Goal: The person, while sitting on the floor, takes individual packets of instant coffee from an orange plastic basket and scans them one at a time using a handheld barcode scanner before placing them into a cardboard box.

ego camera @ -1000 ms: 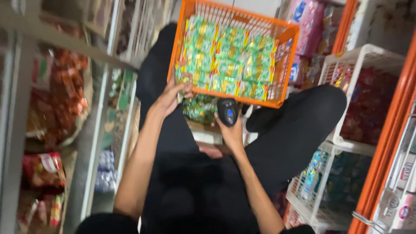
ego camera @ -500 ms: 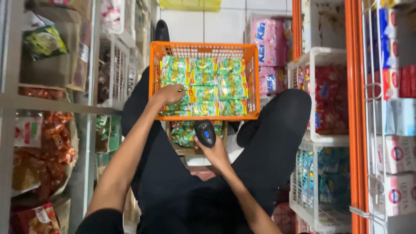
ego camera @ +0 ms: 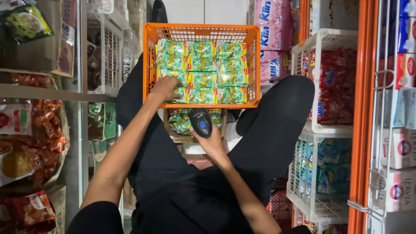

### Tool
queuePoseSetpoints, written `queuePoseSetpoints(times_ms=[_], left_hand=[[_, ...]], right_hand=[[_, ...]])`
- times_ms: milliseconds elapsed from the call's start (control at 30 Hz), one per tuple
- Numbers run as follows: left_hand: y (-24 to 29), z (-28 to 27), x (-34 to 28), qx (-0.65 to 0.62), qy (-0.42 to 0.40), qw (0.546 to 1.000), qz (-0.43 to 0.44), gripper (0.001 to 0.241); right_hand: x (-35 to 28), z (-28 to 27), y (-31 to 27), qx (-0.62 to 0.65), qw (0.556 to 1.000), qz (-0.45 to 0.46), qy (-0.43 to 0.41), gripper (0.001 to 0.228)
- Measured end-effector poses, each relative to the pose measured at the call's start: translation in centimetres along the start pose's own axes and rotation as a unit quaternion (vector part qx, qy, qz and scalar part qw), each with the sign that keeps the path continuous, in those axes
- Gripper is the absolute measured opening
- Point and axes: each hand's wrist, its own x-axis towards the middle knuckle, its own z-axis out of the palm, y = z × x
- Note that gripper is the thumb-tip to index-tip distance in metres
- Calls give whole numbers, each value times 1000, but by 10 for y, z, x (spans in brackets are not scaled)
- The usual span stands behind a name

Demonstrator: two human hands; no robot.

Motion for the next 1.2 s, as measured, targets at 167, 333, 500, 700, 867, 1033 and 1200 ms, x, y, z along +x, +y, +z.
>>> queuePoseSetpoints(times_ms=[167,333,500,700,867,1033,1200], left_hand=[[8,-6,-4,59,7,998,32,47],[10,-13,-12,-52,-5,999,4,57],[5,-13,-21,14,102,994,48,48],[-14,11,-14,58,138,987,62,41],[-8,3,-18,64,97,993,15,39],[32,-28,-65,-55,288,952,92,37],[79,-30,-124,-247,223,943,-9,28]], right_hand=[[1,0,8,-30,999,-25,12,26],[4,-4,2,-32,999,3,9,26],[2,-1,-4,-89,996,22,15,31],[5,3,2,-113,993,22,26,33],[8,0,11,-94,995,19,12,33],[8,2,7,-113,994,-10,7,33],[1,-3,13,-276,955,-67,-87,38]])
